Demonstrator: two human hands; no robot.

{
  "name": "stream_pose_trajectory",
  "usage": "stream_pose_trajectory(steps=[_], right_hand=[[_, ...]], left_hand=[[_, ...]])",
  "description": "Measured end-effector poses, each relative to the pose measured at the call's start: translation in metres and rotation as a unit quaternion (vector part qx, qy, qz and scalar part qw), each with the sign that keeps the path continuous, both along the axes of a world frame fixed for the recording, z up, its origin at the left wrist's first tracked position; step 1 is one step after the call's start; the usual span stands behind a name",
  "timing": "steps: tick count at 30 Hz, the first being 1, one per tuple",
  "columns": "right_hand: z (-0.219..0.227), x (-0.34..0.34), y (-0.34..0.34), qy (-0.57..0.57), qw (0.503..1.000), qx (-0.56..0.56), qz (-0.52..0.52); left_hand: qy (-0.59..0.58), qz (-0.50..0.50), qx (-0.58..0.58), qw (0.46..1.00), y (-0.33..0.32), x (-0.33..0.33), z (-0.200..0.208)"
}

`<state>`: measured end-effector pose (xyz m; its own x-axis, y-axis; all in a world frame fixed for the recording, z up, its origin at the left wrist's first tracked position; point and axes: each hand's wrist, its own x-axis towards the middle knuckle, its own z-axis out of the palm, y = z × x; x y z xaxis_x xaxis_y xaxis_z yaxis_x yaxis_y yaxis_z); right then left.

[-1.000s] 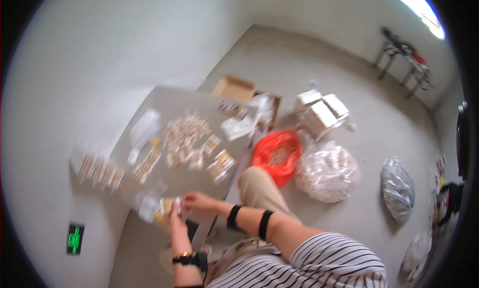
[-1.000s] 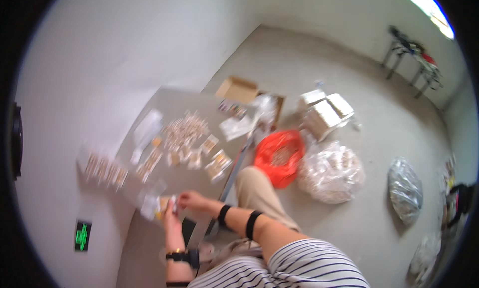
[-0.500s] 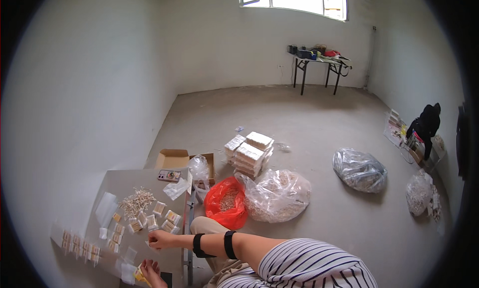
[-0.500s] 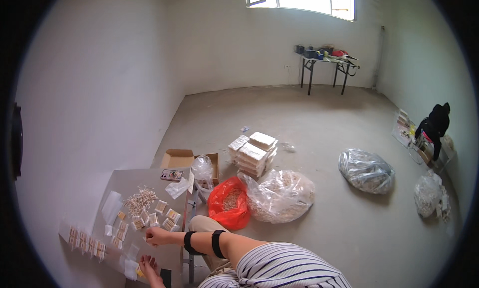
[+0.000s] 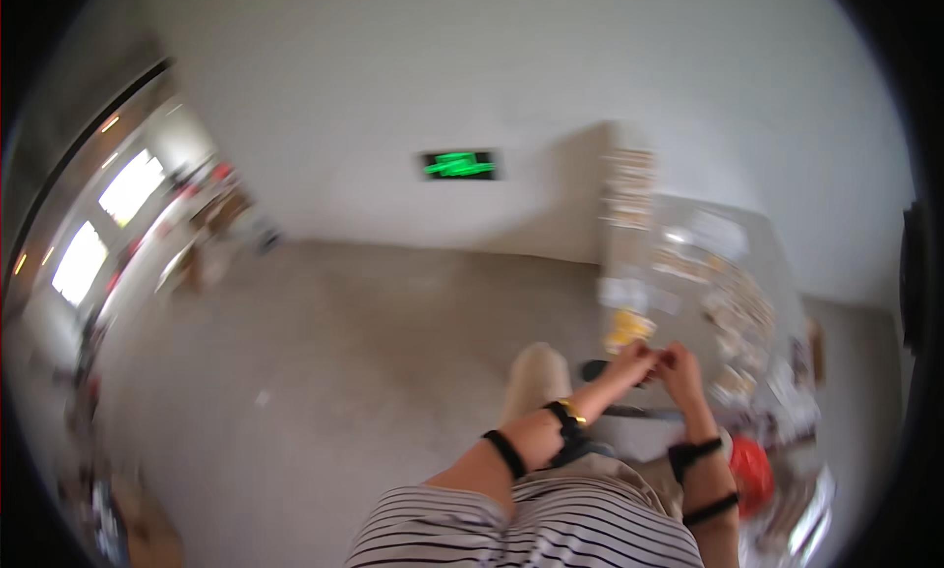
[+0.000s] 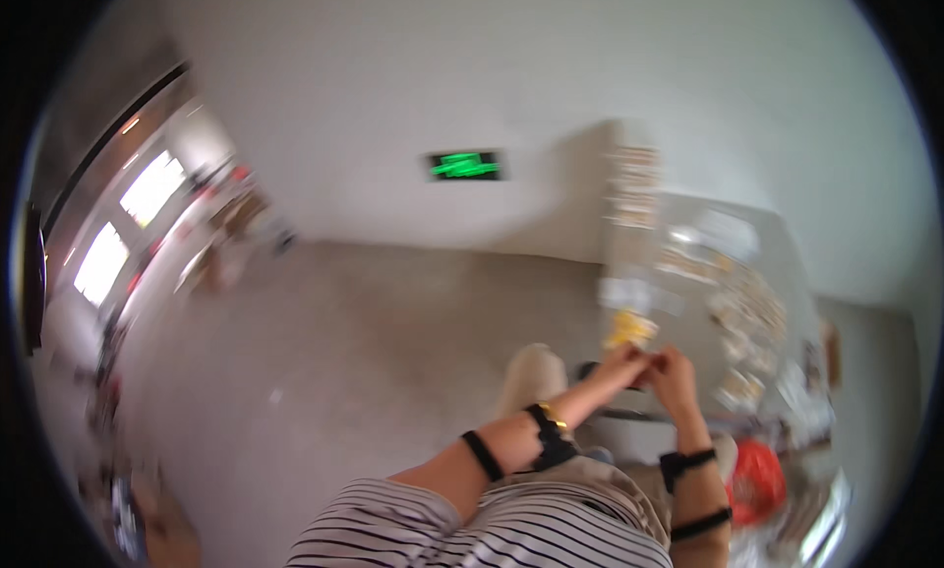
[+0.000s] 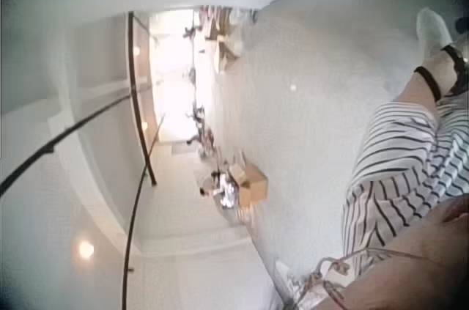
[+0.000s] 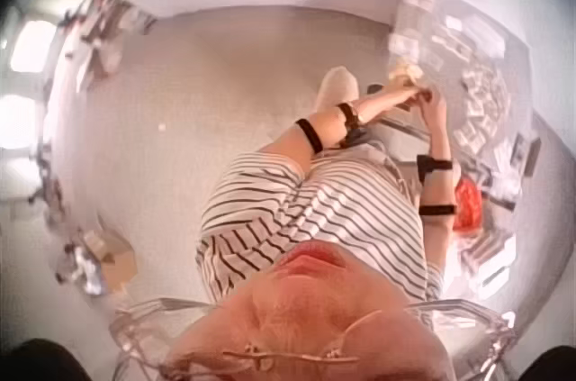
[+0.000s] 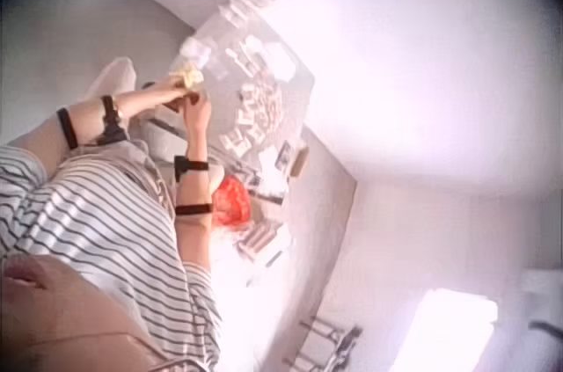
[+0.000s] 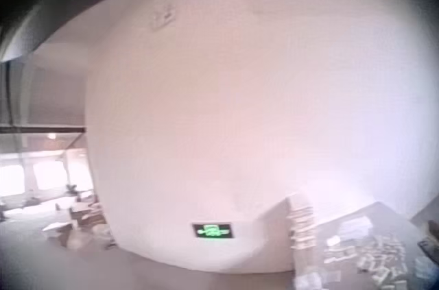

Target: The person gathers loose cotton swabs on a table, aligns them into neat bundles, and places them into small clear plastic bags. The person then seals the bags and sets the finished packs aside.

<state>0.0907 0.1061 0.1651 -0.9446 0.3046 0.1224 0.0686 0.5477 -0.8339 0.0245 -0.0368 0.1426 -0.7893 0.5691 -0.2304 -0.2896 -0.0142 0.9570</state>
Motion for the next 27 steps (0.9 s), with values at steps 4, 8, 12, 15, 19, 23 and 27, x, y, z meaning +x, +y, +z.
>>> stream_pose_trajectory(steps=[4, 8, 12, 15, 19, 23, 27], right_hand=[[0.004, -0.026, -0.039, 0.021, 0.991, -0.023, 0.128], [0.006, -0.044, -0.064, 0.011, 0.979, -0.063, 0.193], [0.003, -0.064, -0.080, 0.007, 0.968, -0.106, 0.227], [0.011, -0.068, -0.094, 0.007, 0.957, -0.142, 0.253], [0.013, -0.072, -0.096, 0.007, 0.953, -0.155, 0.262], [0.006, -0.076, -0.074, 0.067, 0.973, -0.057, 0.213], [0.025, -0.060, -0.069, 0.136, 0.972, -0.028, 0.190]], left_hand=[[-0.003, 0.089, 0.019, 0.996, -0.050, -0.005, -0.004], [0.026, 0.136, -0.001, 0.990, -0.090, -0.003, 0.006], [0.025, 0.157, 0.032, 0.987, -0.120, -0.003, 0.020], [0.038, 0.158, 0.032, 0.986, -0.137, -0.007, 0.023], [0.120, 0.186, -0.002, 0.975, -0.145, -0.004, 0.033], [0.468, 0.218, -0.216, 0.829, -0.130, -0.004, 0.056], [0.627, 0.252, -0.198, 0.710, -0.122, 0.002, 0.082]])
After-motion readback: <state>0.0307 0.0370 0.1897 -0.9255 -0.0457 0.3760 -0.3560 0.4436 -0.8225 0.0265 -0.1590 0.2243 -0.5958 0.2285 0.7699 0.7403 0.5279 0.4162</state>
